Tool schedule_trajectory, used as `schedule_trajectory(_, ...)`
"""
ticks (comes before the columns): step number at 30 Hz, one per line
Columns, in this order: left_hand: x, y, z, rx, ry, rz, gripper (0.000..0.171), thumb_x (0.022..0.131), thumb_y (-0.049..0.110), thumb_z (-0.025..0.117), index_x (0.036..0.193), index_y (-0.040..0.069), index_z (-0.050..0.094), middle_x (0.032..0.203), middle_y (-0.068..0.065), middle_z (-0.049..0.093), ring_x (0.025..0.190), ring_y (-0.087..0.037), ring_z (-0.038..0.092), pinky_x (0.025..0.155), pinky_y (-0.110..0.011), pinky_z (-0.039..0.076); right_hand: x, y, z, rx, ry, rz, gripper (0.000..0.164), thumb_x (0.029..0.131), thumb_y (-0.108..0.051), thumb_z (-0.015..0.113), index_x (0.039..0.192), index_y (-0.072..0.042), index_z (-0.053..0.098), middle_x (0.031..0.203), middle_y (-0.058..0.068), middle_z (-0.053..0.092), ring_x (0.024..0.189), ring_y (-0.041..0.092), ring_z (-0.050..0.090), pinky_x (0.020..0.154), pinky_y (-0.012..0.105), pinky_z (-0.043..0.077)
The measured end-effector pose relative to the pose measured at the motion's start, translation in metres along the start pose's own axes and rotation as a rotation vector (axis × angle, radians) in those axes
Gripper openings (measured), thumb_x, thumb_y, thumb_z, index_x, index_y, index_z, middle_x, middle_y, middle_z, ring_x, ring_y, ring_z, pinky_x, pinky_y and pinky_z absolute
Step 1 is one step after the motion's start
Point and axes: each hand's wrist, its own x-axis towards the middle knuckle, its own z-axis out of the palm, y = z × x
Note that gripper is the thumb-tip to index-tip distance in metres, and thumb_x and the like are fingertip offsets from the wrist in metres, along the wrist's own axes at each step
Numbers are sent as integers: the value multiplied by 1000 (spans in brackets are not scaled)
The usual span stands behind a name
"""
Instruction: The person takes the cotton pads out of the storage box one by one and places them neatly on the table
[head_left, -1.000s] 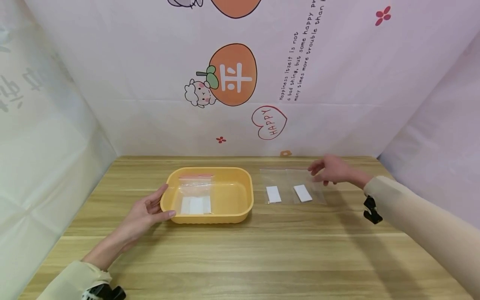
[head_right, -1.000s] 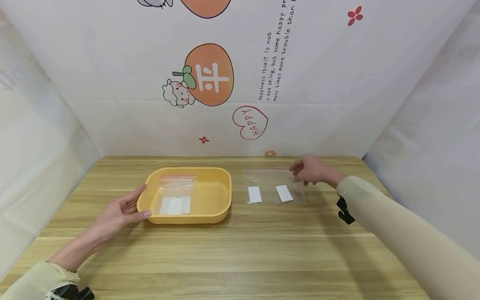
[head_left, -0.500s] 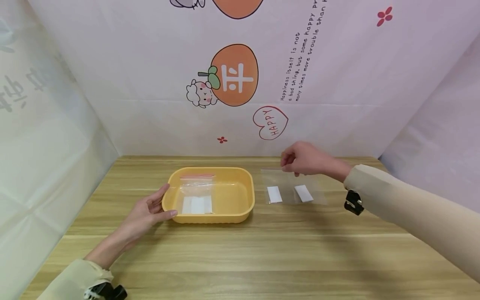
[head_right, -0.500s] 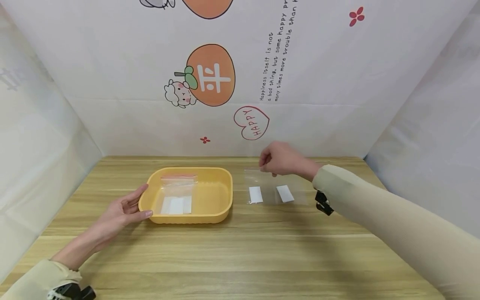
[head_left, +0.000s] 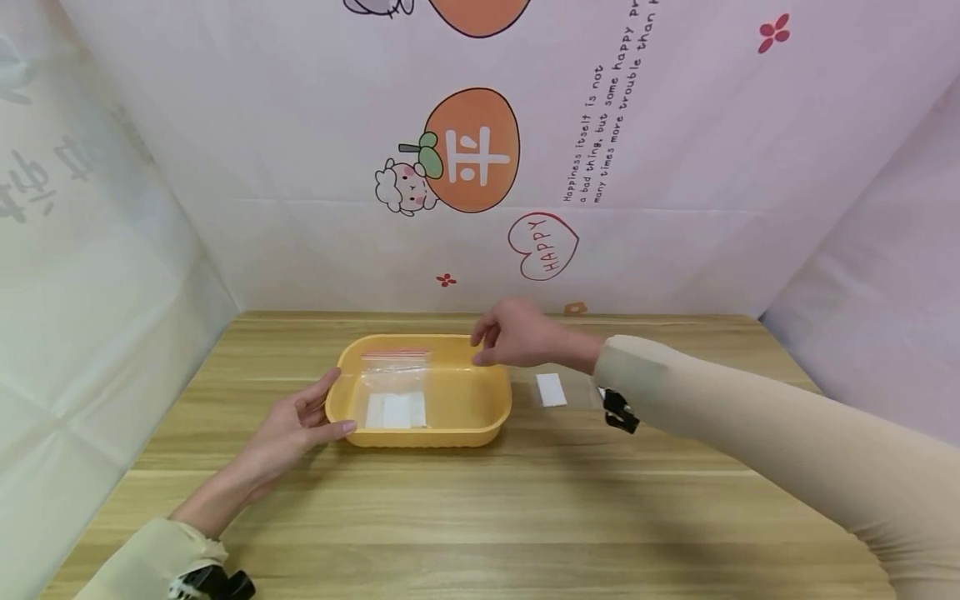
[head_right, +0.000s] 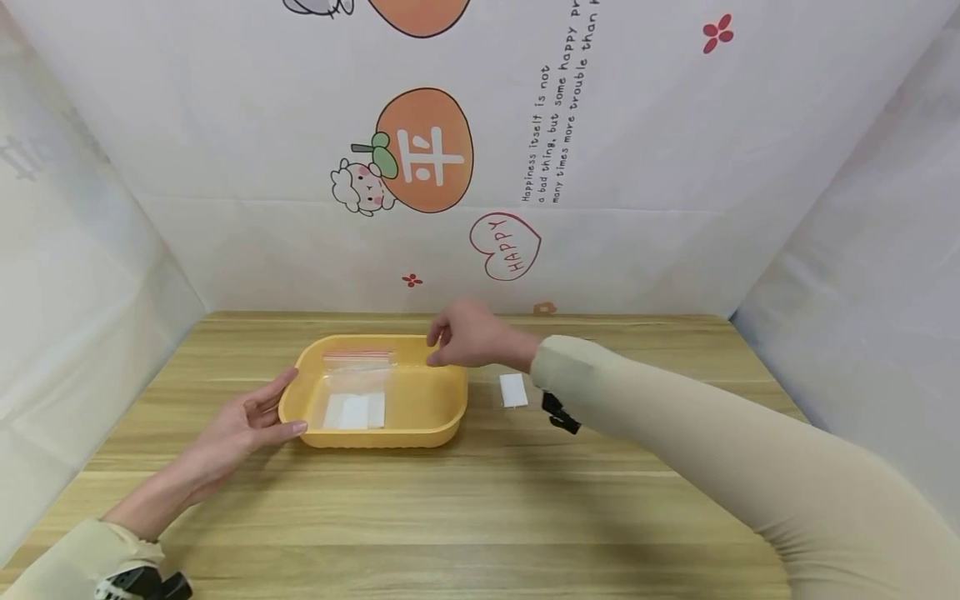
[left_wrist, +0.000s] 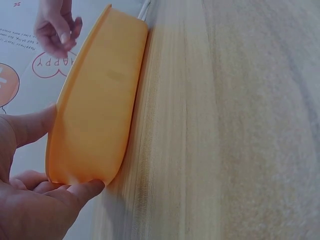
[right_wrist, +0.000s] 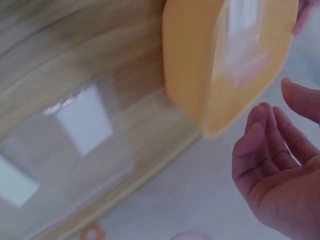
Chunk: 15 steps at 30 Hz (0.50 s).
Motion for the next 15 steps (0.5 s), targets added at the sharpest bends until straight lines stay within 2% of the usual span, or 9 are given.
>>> schedule_trajectory(5,2,-1,0,-14,0,-2,94,98,12,77,167,-1,14,173,-22,11,152,-42,29,102,-17,45,18,-14,20,33,-37,-6,29,91,-20,85,115,-4,79,87,0,71,79,15,62,68,26,51)
schedule_trajectory(8,3,-1,1,-24,1,-4,94,98,11,77,167,-2,15,173,-20,11,153,-41,27,106,-22,43,26,-20,29,44,-59,0,35,92,-22,85,120,-3,77,88,1,70,78,15,60,67,24,50)
schedule_trajectory(12,4,0,1,-32,-3,2,94,98,12,78,166,-2,16,173,-21,9,154,-42,25,110,-29,40,35,-24,41,49,-91,32,42,92,-24,86,126,-2,75,88,2,68,78,15,58,67,24,47)
schedule_trajectory(15,4,-1,0,-32,-2,1,94,97,13,78,166,-2,16,173,-20,9,153,-42,26,110,-27,40,42,-25,52,68,-111,52,46,91,-25,86,129,-1,74,88,4,68,77,15,57,67,24,46)
